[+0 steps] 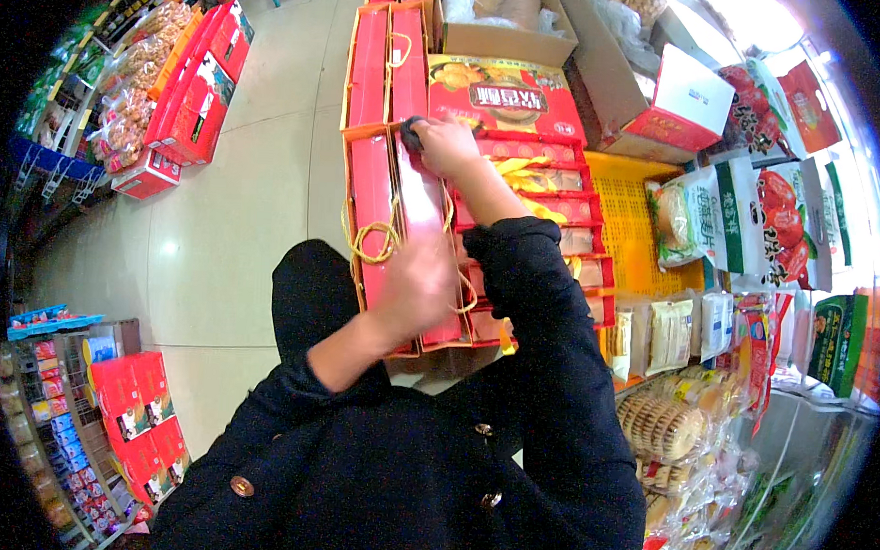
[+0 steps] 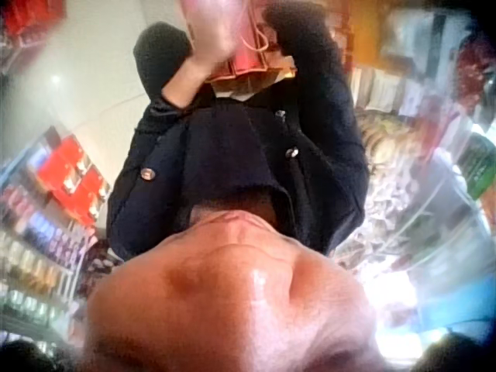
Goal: The person wipes various items and shelves in a small store using a blue cloth. They clean packaged bread, red gift boxes, and a small yellow box, then move to a bulk bin area to wipe containers and a wooden brush. Finally, they wipe a large bag of snacks and place it back on the shelf.
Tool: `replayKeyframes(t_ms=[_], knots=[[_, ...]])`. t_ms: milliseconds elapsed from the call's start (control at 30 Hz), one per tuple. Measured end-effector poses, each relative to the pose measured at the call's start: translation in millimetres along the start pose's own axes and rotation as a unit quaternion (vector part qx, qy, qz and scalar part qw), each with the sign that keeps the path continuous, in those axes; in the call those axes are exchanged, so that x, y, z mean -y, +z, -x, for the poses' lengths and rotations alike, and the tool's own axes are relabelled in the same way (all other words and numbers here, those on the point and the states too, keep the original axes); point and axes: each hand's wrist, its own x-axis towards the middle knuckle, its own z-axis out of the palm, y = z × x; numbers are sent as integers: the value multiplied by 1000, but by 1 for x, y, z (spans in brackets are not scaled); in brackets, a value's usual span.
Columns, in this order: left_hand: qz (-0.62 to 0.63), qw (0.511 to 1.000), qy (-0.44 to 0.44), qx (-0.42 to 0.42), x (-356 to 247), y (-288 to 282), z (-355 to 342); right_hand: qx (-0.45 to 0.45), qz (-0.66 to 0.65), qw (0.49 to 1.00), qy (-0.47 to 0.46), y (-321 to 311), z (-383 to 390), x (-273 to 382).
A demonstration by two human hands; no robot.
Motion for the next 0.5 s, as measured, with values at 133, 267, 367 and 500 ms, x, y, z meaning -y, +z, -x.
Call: replayKeyframes(t_ms=[133, 267, 367, 500], knots=[[49, 935, -322, -139, 67, -23, 43, 50, 82, 994, -45, -22, 19, 31], [244, 914, -301, -123, 76, -11, 30, 136, 117, 982, -56, -41, 66, 62], [211, 917, -317, -120, 83, 0, 36, 92, 123, 982, -114, -39, 143, 87], [220, 912, -318, -135, 90, 14, 41, 214, 9, 963, -166, -69, 224, 117]])
